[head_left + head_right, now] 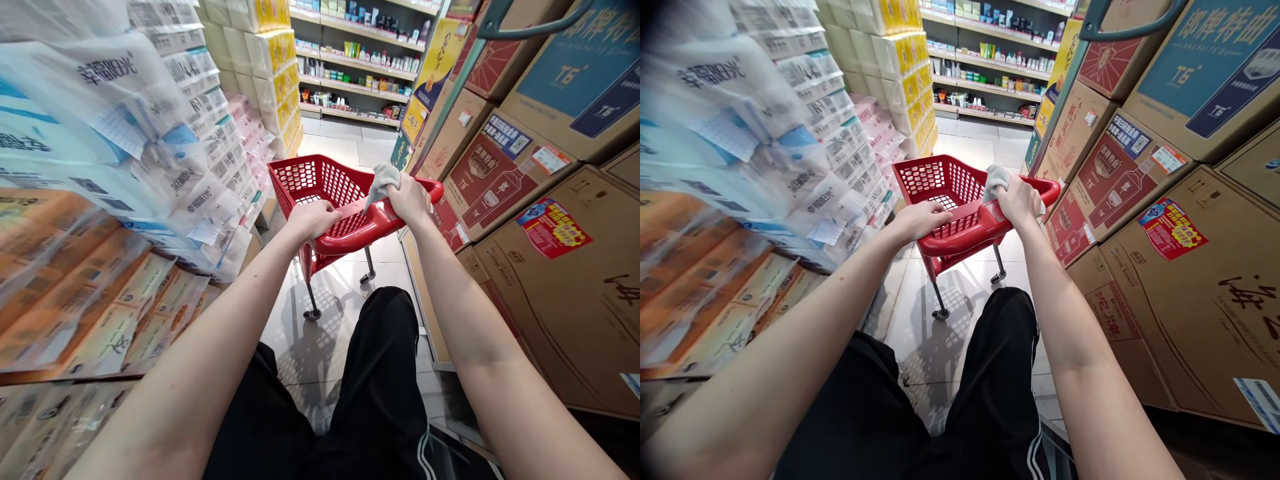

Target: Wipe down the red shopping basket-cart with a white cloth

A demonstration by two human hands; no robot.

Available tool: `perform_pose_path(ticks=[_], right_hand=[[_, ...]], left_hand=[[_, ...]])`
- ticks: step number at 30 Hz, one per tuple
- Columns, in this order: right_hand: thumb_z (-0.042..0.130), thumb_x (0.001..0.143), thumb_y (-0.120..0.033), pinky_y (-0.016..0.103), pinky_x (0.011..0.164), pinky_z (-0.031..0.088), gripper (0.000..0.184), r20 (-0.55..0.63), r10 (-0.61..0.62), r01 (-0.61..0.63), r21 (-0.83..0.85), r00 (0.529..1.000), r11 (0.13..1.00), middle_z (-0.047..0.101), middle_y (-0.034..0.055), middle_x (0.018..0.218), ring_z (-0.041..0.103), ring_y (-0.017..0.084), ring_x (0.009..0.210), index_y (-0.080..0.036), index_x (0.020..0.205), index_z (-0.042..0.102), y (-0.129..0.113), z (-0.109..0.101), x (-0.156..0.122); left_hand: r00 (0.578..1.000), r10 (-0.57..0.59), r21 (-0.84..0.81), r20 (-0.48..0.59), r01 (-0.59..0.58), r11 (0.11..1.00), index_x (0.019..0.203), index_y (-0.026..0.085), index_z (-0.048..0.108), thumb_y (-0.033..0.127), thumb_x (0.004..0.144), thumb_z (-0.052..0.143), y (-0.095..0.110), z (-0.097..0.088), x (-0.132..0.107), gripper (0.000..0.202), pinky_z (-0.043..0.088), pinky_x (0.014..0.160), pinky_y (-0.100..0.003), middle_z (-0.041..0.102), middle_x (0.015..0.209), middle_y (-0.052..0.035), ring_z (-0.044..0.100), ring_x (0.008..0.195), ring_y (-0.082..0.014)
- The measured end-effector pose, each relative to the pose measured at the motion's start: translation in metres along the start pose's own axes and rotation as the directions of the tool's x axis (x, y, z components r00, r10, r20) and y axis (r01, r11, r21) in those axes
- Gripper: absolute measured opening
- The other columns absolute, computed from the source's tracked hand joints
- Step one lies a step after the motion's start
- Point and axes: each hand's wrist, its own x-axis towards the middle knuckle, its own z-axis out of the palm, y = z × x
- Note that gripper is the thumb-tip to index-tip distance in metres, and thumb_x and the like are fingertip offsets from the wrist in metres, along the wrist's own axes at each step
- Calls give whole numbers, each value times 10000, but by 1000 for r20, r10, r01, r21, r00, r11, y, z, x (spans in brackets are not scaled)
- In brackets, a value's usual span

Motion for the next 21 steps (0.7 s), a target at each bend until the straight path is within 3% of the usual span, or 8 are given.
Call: perform_pose_path(ticks=[7,13,21], right_hand=[[367,926,-441,451,899,463,453,-4,-20,20,-49,1000,999,706,161,1114,633,334,1067,-158,1156,635,-4,3,2],[409,902,-394,420,857,466,367,75,-47,53,-87,996,995,707,164,1109,644,335,1031,-180,1103,631,-3,5,10],[396,932,-370,441,906,428,255,-44,-227,222,-81,973,972,709,148,1023,604,327,1004,-205,1014,572,-24,3,-40]], left_hand=[[1000,3,-6,-11,-3,1000,1062,241,697,519,875,395,-4,0,2,452,465,885,-316,703,1187,-49,630,1077,-264],[999,-30,5,-14,30,1000,990,216,711,462,852,417,-7,2,6,407,476,838,-325,727,1081,-84,651,984,-272],[998,-50,14,-30,50,999,986,215,711,442,835,406,-9,5,10,409,483,810,-350,730,1059,-99,657,967,-292]])
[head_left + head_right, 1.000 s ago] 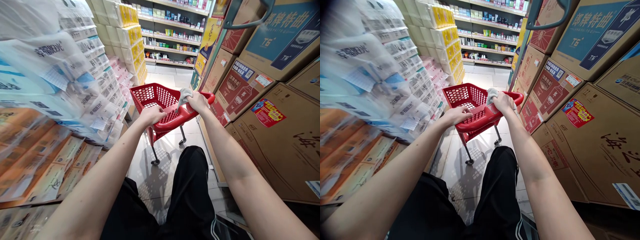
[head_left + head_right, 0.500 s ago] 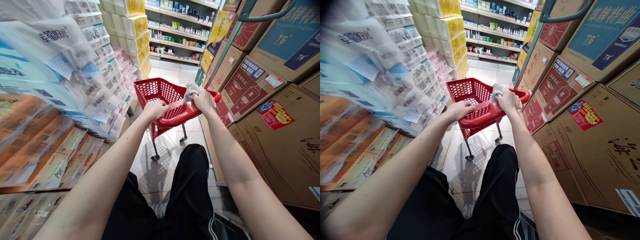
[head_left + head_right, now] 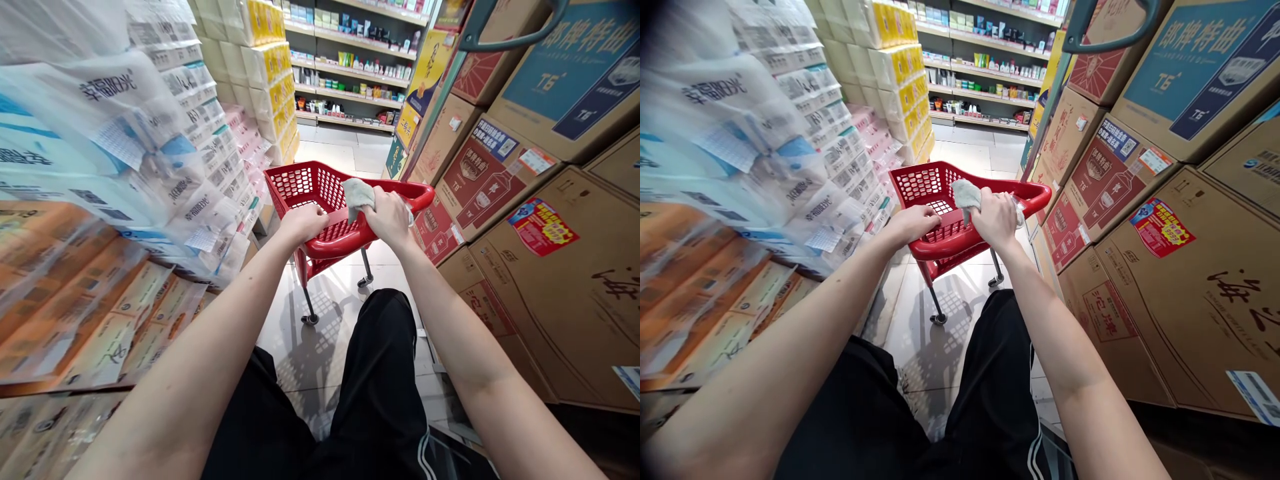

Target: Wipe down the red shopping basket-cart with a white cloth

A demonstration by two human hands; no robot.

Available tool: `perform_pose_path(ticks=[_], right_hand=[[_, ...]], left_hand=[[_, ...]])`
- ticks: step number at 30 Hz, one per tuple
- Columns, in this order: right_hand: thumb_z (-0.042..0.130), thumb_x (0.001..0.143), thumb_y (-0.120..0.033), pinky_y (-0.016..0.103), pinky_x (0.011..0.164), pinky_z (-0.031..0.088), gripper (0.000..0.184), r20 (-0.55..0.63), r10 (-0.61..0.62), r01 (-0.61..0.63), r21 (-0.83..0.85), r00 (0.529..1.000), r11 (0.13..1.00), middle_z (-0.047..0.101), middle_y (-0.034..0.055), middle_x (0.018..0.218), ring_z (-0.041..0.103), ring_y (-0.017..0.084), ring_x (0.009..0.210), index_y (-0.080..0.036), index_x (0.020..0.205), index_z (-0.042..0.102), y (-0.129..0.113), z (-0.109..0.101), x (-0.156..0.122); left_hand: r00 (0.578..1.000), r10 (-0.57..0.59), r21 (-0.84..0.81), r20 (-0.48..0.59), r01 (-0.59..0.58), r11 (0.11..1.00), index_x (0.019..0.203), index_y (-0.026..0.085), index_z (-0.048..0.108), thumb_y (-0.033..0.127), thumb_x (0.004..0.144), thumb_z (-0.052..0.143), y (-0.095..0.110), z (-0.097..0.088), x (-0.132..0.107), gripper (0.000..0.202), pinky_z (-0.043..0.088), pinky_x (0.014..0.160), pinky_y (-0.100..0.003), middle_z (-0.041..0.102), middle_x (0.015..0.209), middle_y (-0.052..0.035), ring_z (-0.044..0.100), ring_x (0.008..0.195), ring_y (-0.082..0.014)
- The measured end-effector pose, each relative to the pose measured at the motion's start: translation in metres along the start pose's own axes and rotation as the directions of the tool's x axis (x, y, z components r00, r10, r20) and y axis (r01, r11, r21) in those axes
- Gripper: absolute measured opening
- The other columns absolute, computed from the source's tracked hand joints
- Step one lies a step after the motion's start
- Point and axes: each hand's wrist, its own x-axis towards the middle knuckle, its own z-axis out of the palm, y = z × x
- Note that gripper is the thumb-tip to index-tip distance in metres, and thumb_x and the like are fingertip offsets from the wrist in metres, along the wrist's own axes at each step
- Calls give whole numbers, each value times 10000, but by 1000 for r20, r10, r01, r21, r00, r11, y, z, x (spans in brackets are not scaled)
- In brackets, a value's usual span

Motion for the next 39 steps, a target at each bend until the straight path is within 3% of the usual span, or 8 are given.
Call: perform_pose_path(ticks=[3,10,13,17,26,34,39], right_hand=[[399,932,-374,443,899,427,235,-7,-18,18,30,1000,999,711,135,990,603,325,977,-214,982,564,-1,0,-2],[378,930,-402,416,870,438,275,99,9,-14,41,995,999,714,125,1031,609,322,994,-216,968,578,19,3,23],[380,930,-392,414,868,433,274,70,35,-35,6,997,999,713,138,1021,609,328,993,-208,972,579,19,4,23],[395,932,-381,417,891,415,262,6,24,-24,-17,1000,1000,701,157,1007,596,330,996,-197,998,570,11,2,11],[406,902,-266,391,926,401,210,15,-81,81,14,997,997,674,132,1056,558,302,1066,-200,1022,566,-22,-6,-18],[415,915,-331,413,878,449,255,241,-71,69,18,968,997,708,121,1050,638,316,1002,-214,1047,599,-15,-1,27],[437,886,-285,426,877,454,240,265,-8,15,-21,964,1000,709,133,1091,651,321,1017,-207,1016,622,-16,2,41]], left_hand=[[999,35,-2,8,-35,999,976,225,714,472,841,384,0,-2,-2,433,481,810,-347,732,1049,-84,658,958,-287],[998,52,26,28,-53,998,1036,241,705,545,831,398,12,-5,-7,478,479,855,-338,721,1134,-66,654,1024,-291],[998,48,33,29,-48,998,1026,238,699,561,842,376,16,-4,-5,493,485,853,-345,725,1119,-75,655,1020,-295],[999,37,32,18,-38,999,996,238,704,521,843,377,11,1,3,458,487,855,-345,727,1104,-78,656,1013,-289],[1000,-4,16,29,3,1000,969,250,706,428,801,439,-8,-2,10,362,492,817,-333,730,1091,-67,656,995,-274],[998,49,7,40,-50,999,1013,237,709,491,837,384,1,-11,-8,449,478,859,-337,716,1150,-64,644,1031,-285],[999,31,10,16,-31,999,977,235,710,523,841,382,8,-8,-11,457,483,848,-335,727,1113,-72,652,1020,-284]])
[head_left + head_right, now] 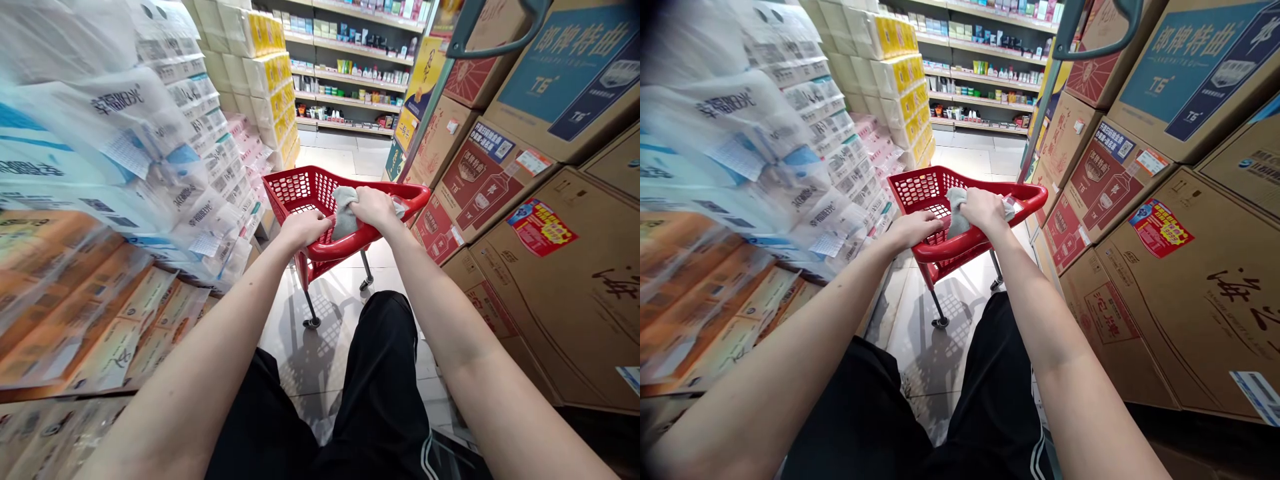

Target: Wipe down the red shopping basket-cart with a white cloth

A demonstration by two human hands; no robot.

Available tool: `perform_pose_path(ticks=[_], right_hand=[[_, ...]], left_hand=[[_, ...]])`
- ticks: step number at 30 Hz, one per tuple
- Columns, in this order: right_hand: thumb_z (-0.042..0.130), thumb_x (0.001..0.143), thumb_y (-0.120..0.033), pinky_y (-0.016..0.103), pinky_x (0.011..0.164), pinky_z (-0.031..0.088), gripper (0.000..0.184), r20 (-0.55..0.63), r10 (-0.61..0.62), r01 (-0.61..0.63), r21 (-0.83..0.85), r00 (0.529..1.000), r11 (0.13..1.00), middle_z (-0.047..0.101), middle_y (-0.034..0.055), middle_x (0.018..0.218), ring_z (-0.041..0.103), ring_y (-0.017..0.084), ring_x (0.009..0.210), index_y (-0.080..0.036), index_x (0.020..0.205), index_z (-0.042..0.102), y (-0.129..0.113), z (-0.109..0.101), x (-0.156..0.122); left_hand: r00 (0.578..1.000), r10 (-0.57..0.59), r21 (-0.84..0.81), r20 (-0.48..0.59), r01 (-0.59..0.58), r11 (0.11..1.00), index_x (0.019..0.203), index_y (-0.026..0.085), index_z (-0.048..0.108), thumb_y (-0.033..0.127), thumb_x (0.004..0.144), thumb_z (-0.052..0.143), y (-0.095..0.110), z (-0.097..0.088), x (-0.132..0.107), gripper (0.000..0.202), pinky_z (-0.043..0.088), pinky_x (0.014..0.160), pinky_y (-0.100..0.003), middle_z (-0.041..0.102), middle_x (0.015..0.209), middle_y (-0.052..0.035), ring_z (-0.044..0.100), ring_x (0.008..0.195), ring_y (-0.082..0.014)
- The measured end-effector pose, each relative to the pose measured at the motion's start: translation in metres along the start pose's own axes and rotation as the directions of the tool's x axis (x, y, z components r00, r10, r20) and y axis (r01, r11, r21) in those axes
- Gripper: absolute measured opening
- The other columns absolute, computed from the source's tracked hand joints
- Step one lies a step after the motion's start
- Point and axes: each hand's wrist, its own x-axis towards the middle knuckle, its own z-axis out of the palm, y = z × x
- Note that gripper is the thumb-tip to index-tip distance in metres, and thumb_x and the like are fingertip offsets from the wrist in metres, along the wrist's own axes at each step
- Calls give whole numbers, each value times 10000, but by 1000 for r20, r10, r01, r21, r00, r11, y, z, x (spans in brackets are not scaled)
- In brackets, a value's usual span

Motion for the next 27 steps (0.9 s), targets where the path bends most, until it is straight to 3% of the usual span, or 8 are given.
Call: perform_pose_path(ticks=[6,11,19,27], right_hand=[[438,906,-331,420,859,447,234,-112,-45,40,-42,993,998,716,135,1011,650,326,951,-214,1050,580,-9,2,-30],[455,892,-295,404,921,414,188,-236,-77,57,-90,969,994,708,138,1014,620,312,994,-206,995,584,-19,7,-53],[430,913,-364,372,807,450,239,-72,-121,120,-25,990,992,723,105,1025,653,304,939,-240,998,616,-12,-1,-27],[420,923,-380,364,791,447,276,-89,-80,77,-37,993,996,719,112,1032,650,313,967,-239,1050,621,2,-2,-20]], left_hand=[[999,-45,-9,-4,44,999,940,223,723,388,815,406,-3,5,7,378,487,850,-354,731,1097,-97,658,1013,-293],[998,-67,-26,-9,66,997,970,227,723,397,813,431,-7,7,12,373,488,853,-359,732,1091,-102,658,1019,-301],[1000,10,37,15,-11,999,1048,205,704,432,867,330,0,4,8,474,467,906,-363,694,1212,-115,633,1107,-305],[1000,-29,49,9,29,998,1076,211,688,420,885,302,17,11,10,478,446,949,-395,685,1236,-120,618,1148,-309]])
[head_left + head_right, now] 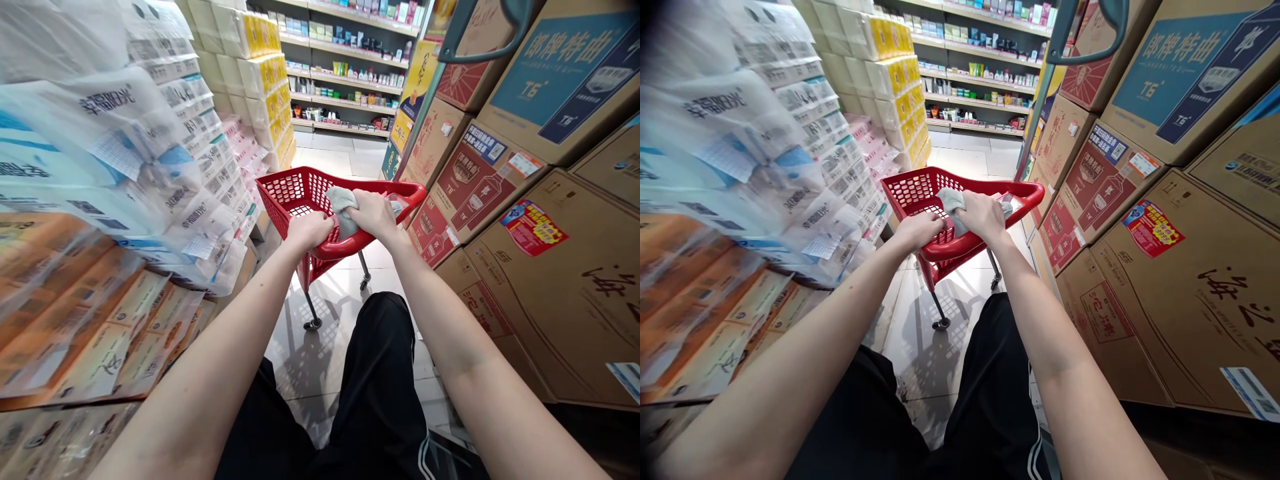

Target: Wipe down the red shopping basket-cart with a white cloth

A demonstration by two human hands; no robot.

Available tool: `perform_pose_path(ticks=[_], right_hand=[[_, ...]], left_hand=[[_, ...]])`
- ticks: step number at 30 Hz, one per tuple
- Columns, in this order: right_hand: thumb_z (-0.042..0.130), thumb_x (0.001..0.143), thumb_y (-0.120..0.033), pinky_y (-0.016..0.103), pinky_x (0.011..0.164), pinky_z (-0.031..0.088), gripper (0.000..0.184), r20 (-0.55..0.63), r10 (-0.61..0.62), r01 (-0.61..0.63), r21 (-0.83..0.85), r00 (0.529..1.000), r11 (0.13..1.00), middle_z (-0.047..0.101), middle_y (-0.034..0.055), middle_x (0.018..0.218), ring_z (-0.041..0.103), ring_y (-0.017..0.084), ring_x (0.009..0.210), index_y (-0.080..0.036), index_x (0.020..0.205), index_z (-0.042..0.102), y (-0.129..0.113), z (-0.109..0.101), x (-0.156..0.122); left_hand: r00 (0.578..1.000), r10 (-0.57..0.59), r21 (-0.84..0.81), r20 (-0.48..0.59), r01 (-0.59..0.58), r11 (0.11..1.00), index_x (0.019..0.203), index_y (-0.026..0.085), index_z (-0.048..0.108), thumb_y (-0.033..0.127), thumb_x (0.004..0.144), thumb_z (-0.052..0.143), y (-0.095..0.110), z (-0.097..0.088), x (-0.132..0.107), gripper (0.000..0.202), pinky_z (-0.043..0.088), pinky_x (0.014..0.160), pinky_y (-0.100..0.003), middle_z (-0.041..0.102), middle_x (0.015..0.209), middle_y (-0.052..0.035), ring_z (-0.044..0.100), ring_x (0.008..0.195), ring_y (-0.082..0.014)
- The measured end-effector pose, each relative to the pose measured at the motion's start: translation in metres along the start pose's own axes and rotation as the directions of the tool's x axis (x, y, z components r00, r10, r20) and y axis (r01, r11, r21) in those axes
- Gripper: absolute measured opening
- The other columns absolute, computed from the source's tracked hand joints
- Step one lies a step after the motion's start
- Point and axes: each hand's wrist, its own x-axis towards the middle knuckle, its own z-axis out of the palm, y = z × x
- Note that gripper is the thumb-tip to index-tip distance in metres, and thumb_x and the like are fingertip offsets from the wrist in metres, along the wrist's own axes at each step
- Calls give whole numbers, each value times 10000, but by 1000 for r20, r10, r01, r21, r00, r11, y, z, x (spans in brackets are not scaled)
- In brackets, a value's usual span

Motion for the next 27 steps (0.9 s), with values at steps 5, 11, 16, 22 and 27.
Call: perform_pose_path(ticks=[5,11,16,22,27], right_hand=[[417,923,-384,347,814,439,272,-4,-24,24,3,1000,1000,718,99,1046,644,292,979,-239,1007,631,11,4,4],[430,903,-396,332,772,432,258,-39,-57,59,40,998,997,723,70,996,652,276,930,-242,947,632,24,7,2],[457,892,-408,331,795,428,265,-19,-62,63,34,998,997,726,74,985,658,271,926,-231,937,649,32,1,0],[475,888,-392,327,802,427,261,28,-74,73,16,997,997,730,69,1002,660,272,961,-228,967,662,37,-5,1],[475,894,-377,321,791,426,268,62,-59,60,-9,996,998,724,77,1031,660,268,964,-212,990,662,36,-5,6]], left_hand=[[1000,-11,-15,-17,11,1000,1066,196,696,412,908,269,9,4,-2,504,429,975,-431,676,1247,-140,608,1165,-318],[1000,-22,-27,-14,22,999,1092,173,689,418,922,242,24,5,-12,537,417,990,-468,675,1238,-161,615,1153,-331],[1000,17,-18,0,-17,1000,1044,166,699,432,908,260,24,6,-15,531,453,946,-406,706,1164,-155,637,1107,-312],[993,112,-56,-38,-114,992,1023,194,685,371,896,275,8,13,-5,464,472,886,-324,711,1157,-102,641,1076,-257],[991,120,-81,-61,-125,989,1051,196,643,419,907,271,8,19,0,457,478,864,-374,710,1117,-129,651,1036,-299]])
